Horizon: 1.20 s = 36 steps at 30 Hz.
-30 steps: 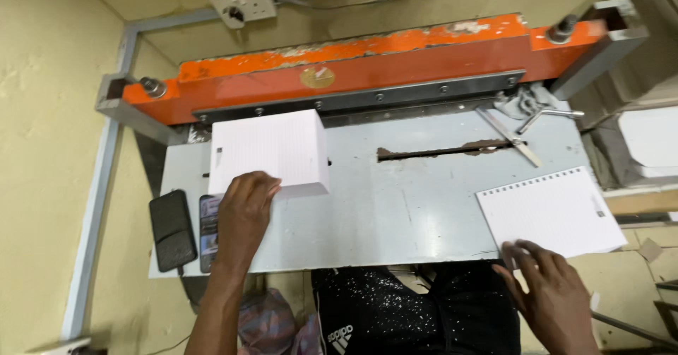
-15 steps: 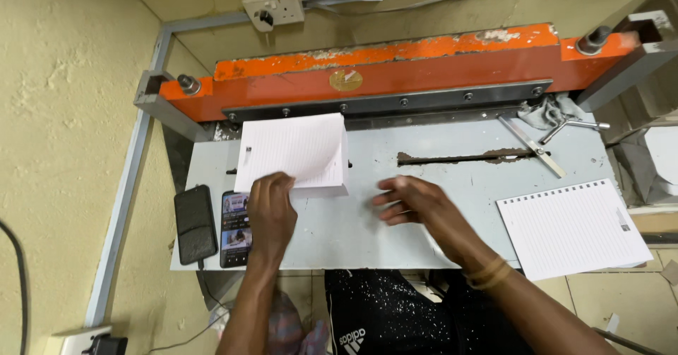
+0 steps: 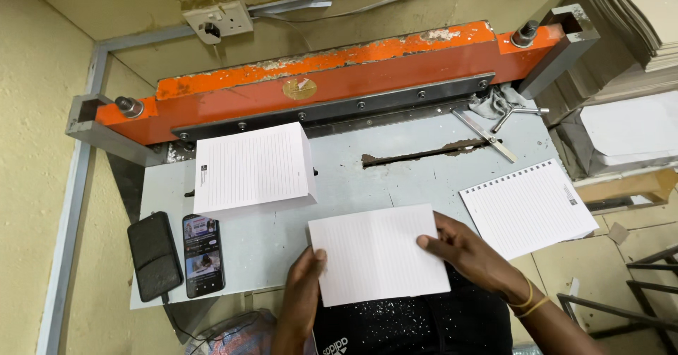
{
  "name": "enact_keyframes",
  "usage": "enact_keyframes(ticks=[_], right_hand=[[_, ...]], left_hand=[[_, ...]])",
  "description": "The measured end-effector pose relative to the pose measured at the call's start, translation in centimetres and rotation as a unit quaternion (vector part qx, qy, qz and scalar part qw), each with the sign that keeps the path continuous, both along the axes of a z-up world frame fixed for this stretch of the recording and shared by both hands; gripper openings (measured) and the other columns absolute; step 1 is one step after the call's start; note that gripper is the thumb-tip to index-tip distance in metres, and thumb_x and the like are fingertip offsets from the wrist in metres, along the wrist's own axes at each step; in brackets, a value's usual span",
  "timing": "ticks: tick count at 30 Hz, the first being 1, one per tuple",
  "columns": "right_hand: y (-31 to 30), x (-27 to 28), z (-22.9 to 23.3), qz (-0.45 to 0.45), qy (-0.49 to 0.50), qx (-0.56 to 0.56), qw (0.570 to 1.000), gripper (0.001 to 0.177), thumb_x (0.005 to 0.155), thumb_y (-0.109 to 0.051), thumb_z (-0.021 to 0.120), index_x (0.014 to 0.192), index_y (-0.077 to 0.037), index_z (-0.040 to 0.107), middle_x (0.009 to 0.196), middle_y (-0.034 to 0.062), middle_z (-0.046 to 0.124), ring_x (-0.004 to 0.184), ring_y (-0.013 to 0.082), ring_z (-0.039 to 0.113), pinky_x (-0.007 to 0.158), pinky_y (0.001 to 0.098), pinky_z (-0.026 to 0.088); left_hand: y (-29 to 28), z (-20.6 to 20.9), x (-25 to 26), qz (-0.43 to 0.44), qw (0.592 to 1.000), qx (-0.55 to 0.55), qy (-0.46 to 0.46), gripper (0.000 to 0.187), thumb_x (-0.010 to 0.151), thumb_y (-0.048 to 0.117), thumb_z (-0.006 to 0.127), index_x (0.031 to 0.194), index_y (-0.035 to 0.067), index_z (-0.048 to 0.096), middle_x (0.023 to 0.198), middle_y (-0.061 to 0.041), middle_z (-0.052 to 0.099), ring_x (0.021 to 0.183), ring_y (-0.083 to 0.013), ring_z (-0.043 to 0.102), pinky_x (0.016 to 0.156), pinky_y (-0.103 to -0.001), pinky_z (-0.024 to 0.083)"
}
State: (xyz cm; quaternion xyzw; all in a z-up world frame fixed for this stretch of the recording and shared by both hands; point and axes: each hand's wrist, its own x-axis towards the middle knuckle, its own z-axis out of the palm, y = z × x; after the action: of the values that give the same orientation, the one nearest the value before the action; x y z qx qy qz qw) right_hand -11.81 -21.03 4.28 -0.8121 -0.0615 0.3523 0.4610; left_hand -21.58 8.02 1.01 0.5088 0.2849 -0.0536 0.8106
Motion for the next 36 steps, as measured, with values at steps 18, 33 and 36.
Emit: enact_keyframes(ticks=[18,33,36], right_hand=[[-2.8,-2.9,-9.8,-0.244,-0.232,0.130,0.933,0.022,0.102,-0.027,0.068,0.117,-0.012,0.074,0.123,0.0078,0.081,0.115,0.0229,0.077,0.097,0.0348,0.061],[-2.3,1.3,-5.3,-0.338,0.005,0.180,0.924,0.037,0.095,-0.042,0.072,0.084,-0.011,0.055,0.091,0.0237,0.090,0.098,0.0348,0.091,0.085,0.0400,0.065],[-1.3,5.2,-6.1,-0.401,-0.032,0.244,0.882,0.045,0.112,-0.015,0.058,0.149,0.010,0.058,0.099,0.0331,0.076,0.097,0.0398,0.080,0.099,0.0502,0.059]], left_hand=[[-8.0,-5.1,4.5,0.031,0.894,0.254,-0.368,0.018,0.108,0.024,0.060,0.112,0.009,0.069,0.110,-0.011,0.074,0.110,-0.0276,0.070,0.110,-0.046,0.053],[-8.8,-0.9,14.5,0.012,0.963,0.270,0.010,0.037,0.100,0.024,0.070,0.134,0.011,0.070,0.129,-0.007,0.081,0.121,-0.0244,0.077,0.103,-0.041,0.063],[-7.2,-2.7,19.5,-0.029,0.960,0.277,0.005,0.048,0.105,0.027,0.072,0.146,0.005,0.065,0.138,-0.023,0.073,0.136,-0.0458,0.064,0.110,-0.058,0.050]])
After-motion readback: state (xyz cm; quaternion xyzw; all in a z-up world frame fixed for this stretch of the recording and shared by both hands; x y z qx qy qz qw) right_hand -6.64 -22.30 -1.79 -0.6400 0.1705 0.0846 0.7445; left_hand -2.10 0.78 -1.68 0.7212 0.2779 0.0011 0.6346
